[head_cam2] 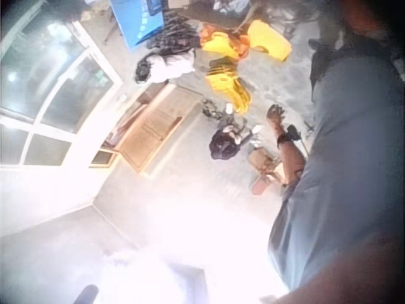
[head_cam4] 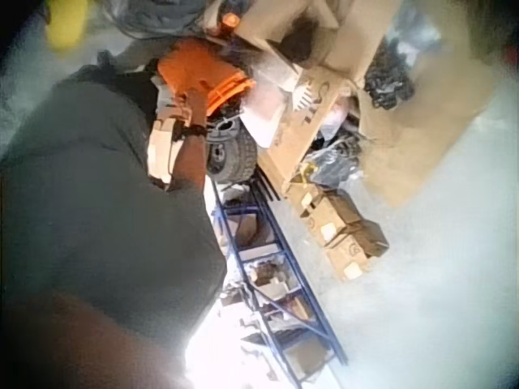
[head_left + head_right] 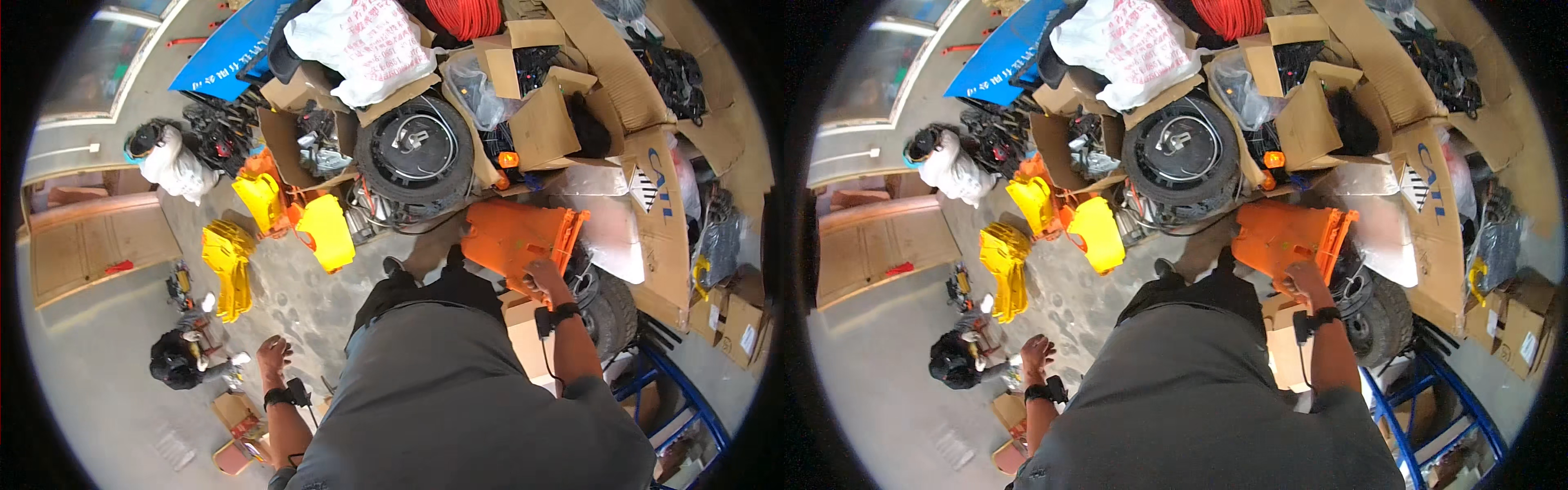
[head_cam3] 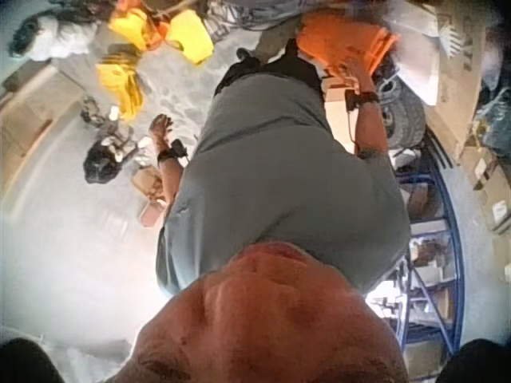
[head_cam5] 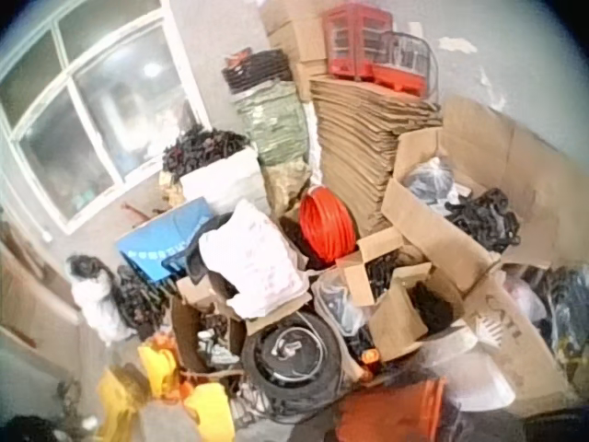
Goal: Sorting through motorcycle fairing components and securing them using zip ties.
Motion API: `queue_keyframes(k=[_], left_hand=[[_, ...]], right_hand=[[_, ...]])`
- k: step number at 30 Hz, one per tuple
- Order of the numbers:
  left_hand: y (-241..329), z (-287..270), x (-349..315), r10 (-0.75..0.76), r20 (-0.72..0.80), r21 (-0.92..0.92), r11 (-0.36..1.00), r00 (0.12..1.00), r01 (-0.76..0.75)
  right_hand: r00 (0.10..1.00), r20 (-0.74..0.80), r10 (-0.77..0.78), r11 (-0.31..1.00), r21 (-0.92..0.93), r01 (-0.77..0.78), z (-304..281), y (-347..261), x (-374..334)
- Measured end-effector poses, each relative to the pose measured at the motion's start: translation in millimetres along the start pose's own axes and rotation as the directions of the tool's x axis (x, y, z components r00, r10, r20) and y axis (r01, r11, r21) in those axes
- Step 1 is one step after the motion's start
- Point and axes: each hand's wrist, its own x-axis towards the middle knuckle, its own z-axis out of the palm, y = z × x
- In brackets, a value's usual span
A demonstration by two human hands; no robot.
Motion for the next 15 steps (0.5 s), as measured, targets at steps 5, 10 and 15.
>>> queue_keyframes(k=[5, 10, 15], left_hand=[[-40.2, -5.7, -9.8, -0.074, -0.001, 0.004, 0.997, 0.997, 0.074], [-78.2, -17.6, -6.7, -0.149, 0.001, -0.039, 0.988, 0.989, 0.149], [-94.3, -21.4, 14.4, -0.206, 0.03, -0.076, 0.975, 0.978, 0.208]], right_hand=[[0.994, 0.105, 0.014, 0.997, -0.07, -0.006, 18.1, -21.1, 38.4], [0.995, 0.091, -0.046, 0.972, -0.224, 0.065, 51.4, -68.5, 53.7], [0.984, 0.14, -0.112, 0.925, -0.346, 0.154, 70.2, -89.1, 71.0]])
